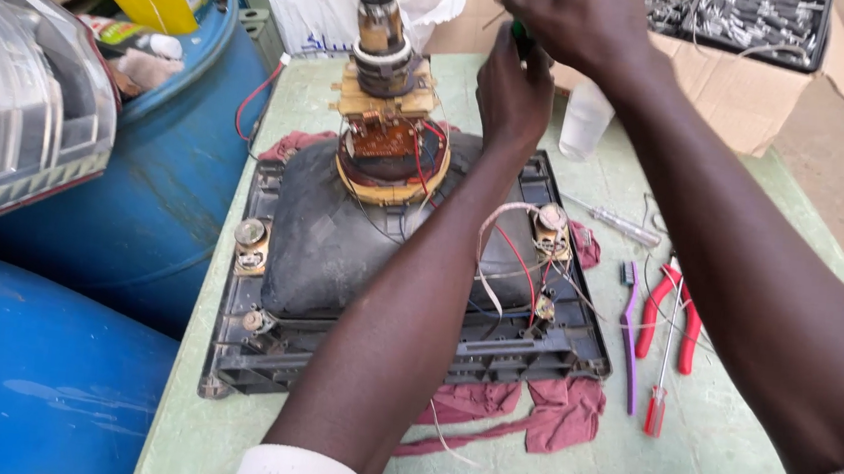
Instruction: Using a screwdriver to disassemble or repair the internal components of a CRT monitor.
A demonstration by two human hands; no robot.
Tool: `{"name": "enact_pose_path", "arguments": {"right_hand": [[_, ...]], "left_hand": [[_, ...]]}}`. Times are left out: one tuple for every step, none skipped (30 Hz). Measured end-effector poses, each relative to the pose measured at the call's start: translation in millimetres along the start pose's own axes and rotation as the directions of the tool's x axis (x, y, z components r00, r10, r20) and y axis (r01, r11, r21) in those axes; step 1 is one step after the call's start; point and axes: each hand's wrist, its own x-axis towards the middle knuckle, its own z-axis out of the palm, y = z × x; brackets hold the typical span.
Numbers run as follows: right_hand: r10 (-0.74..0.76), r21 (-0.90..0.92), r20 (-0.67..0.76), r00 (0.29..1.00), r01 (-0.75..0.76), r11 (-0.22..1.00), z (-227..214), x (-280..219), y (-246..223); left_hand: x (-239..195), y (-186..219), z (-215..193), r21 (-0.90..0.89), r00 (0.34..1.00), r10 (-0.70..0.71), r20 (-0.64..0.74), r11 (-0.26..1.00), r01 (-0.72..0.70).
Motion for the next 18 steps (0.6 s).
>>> {"name": "enact_pose_path", "arguments": {"right_hand": [[-0.007,0.005,-0.015,1.000,0.007,1.000,-22.4,31.2,-30.4],[-0.017,-0.002,-0.030,0.999,0.017,1.000,-35.4,36.7,-36.9],[-0.080,0.088,0.040,0.996,0.077,0.993,-48.4,41.5,-43.1],[-0.144,0.174,0.110,0.983,0.124,0.977,-62.6,42.0,-48.0],[-0.147,0.161,0.102,0.984,0.129,0.978,-62.6,48.9,-43.1],[-0.100,0.064,0.090,0.991,0.095,0.993,-59.0,51.7,-39.3],[-0.056,-0.034,0.074,0.996,0.058,0.998,-55.3,54.1,-35.4],[-0.055,-0.038,0.074,0.996,0.058,0.998,-51.9,56.6,-39.1],[0.023,-0.162,0.005,1.000,-0.022,0.987,-48.6,58.9,-42.9],[0.092,-0.277,-0.072,0.993,-0.108,0.955,-45.2,60.2,-46.9],[0.093,-0.280,-0.071,0.993,-0.110,0.954,-45.0,56.7,-48.2],[0.047,-0.249,-0.042,0.998,-0.056,0.967,-46.2,57.7,-49.4],[-0.001,-0.216,-0.014,1.000,-0.002,0.976,-47.2,59.2,-50.6],[-0.005,-0.219,-0.017,1.000,0.002,0.976,-59.0,58.4,-55.0],[-0.022,-0.104,0.105,0.994,0.033,0.994,-70.5,57.5,-59.3],[-0.054,0.016,0.222,0.974,0.052,0.999,-81.5,56.7,-63.6],[-0.058,0.013,0.217,0.974,0.057,0.998,-88.0,56.5,-70.3],[0.003,0.054,0.248,0.969,-0.017,0.998,-95.4,53.8,-75.4]], "left_hand": [[0.4,1.0,-0.5,0.003,1.000,0.003,0.017,1.000,-0.003],[1.1,3.7,-3.2,0.000,1.000,0.021,0.012,1.000,-0.021],[1.6,6.2,-5.4,0.011,0.999,0.005,0.033,1.000,-0.005],[-1.3,8.8,-4.4,0.016,0.998,-0.015,0.059,1.000,0.015],[2.7,12.2,-3.3,0.007,0.998,-0.002,0.059,1.000,0.002],[1.5,13.2,-4.2,-0.059,0.997,-0.044,0.069,0.997,0.048],[-0.1,14.0,-4.9,-0.124,0.993,-0.085,0.081,0.988,0.094],[2.8,13.4,-5.2,-0.128,0.993,-0.082,0.083,0.987,0.093],[5.5,12.8,-5.6,-0.184,0.998,-0.047,0.044,0.981,0.055],[7.1,12.2,-6.1,-0.237,1.000,-0.016,0.005,0.971,0.017],[4.6,11.6,-7.6,-0.241,1.000,-0.016,0.007,0.970,0.017],[6.9,12.0,-9.4,-0.257,1.000,-0.016,-0.008,0.966,0.013],[9.6,12.4,-11.4,-0.273,1.000,-0.016,-0.023,0.962,0.009],[8.5,14.7,-13.0,-0.275,1.000,-0.012,-0.026,0.962,0.004],[7.5,16.7,-14.6,-0.266,1.000,-0.017,-0.020,0.964,0.011],[6.8,18.3,-16.3,-0.257,1.000,-0.022,-0.015,0.966,0.017],[7.5,18.6,-17.7,-0.258,1.000,-0.016,-0.018,0.966,0.011],[6.7,19.1,-16.8,-0.243,0.999,-0.033,0.003,0.969,0.033]]}}
